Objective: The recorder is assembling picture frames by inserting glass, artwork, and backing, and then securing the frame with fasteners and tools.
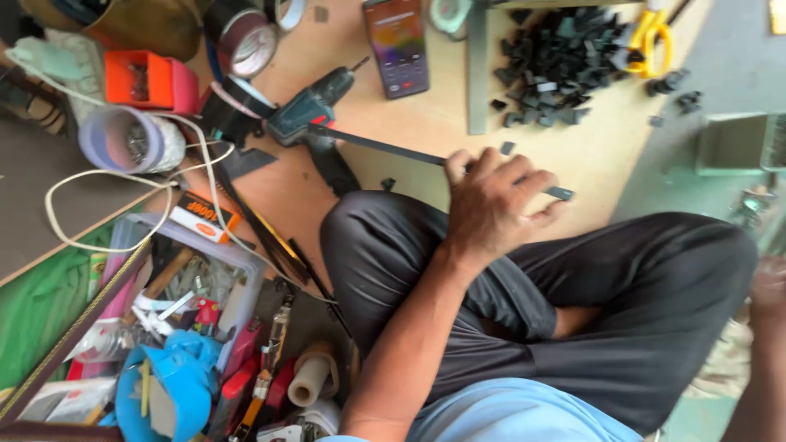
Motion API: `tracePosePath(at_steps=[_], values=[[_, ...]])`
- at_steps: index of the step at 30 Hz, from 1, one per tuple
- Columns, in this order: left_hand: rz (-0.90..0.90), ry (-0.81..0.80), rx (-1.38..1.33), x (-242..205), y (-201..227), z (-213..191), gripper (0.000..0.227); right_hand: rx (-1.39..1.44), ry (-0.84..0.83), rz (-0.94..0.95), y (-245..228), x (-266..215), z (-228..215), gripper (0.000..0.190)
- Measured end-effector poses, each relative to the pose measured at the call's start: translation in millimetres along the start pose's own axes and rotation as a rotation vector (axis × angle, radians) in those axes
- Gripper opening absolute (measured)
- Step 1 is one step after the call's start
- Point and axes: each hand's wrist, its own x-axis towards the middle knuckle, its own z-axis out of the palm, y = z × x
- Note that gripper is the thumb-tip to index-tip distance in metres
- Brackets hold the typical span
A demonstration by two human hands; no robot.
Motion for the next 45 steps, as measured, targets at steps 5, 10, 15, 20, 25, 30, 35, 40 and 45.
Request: tracePosePath(at_steps=[5,10,15,20,25,30,35,40,45], values=[[0.020,0.019,-0.007,-1.2,3.8,4.6,0.028,-0.525,-0.002,-0.013,-39.4,-72.0,31.3,0.032],[0.043,0.030,0.053,-1.2,5.4,4.3,0.025,-0.393,0.059,0.235,-176.2,-14.8,30.6,0.028],[0.078,0.077,0.087,-1.4,5.1,5.2,0.030,0.092,0.215,0.507,-246.0,7.6,6.3,0.030],[0.095,0.105,0.084,-5.0,-1.8,17.6,0.038,0.276,0.290,0.209,-378.3,31.1,12.6,0.028],[0.122,0.165,0.064,-5.1,-8.6,26.7,0.033,-0.390,-0.025,-0.302,-510.0,76.2,28.8,0.028],[0.105,0.141,0.044,-7.9,-9.1,23.9,0.034,-0.346,0.029,-0.474,-464.1,65.2,38.5,0.018],[0.092,0.149,0.018,-6.5,-12.9,27.5,0.033,-0.502,-0.025,-0.495,-485.9,70.3,42.0,0.026],[0.132,0.166,0.009,-6.9,-13.4,26.0,0.034,-0.629,-0.139,-0.323,-509.6,80.6,52.7,0.040],[0.129,0.162,0.020,-6.9,-11.6,22.7,0.036,-0.452,0.035,-0.376,-461.2,43.7,34.1,0.037]])
